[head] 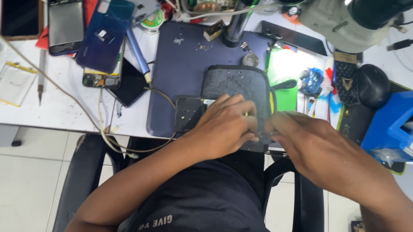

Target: Disassembling a mobile phone by unscrewing internal components and using a prying tool to separate parts.

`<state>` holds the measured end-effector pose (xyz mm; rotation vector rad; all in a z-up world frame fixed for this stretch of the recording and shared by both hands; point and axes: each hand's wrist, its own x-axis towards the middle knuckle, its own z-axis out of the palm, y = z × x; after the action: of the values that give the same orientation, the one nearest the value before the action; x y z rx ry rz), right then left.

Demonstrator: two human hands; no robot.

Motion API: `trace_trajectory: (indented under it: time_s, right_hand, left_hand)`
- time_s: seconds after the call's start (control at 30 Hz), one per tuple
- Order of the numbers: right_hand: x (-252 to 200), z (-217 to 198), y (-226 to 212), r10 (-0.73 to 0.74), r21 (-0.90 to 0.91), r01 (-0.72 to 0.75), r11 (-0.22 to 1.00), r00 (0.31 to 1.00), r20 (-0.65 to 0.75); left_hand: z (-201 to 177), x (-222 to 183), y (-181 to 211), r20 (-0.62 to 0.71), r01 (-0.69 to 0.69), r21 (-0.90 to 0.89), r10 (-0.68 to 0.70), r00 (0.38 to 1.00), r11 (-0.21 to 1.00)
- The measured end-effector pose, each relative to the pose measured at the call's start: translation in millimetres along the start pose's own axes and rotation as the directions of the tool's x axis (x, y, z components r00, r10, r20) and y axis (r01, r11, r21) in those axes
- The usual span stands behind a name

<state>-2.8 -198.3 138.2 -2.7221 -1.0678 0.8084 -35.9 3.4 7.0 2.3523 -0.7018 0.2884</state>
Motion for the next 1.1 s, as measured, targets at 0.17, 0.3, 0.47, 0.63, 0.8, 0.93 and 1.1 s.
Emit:
trace_trajectory:
  time_s: [0.17,0.3,0.47,0.63,0.8,0.93,1.1]
  right_hand:
    - [-21,3,31,-0.099,0.187,0.192,0.963,0.903,-0.419]
    - [-15,39,76,0.272,0.497,0.278,0.822,0.575,-0.772]
    - [19,103,179,0.188,0.132,-0.166,0.977,0.388,-0.902]
    - [40,118,199,-0.007,-0.119,-0.247,0.962,0.413,-0.911]
    - [34,95,153,-0.160,-0.278,-0.250,0.927,0.406,-0.900]
    - [31,77,96,-0.111,-0.228,-0.165,0.960,0.520,-0.847]
    - [42,57,41,-0.215,-0.083,0.238,0.968,0.605,-0.766]
  left_hand:
    - [12,1,0,0.014,-0.018,0.085,0.017,1.000,0.996]
    - [14,1,-2,-0.021,-0.044,0.115,0.047,0.999,0.992]
    - [-42,8,-42,-0.275,0.065,0.248,0.006,0.961,0.967]
    - [-72,0,-132,-0.451,0.322,0.426,-0.111,0.886,0.846]
    - [-68,-9,-174,-0.438,0.287,0.523,-0.036,0.898,0.803]
    - [-69,-10,-175,-0.403,0.258,0.545,-0.021,0.915,0.798]
    - [-81,-17,-159,-0.475,0.267,0.477,-0.010,0.880,0.837]
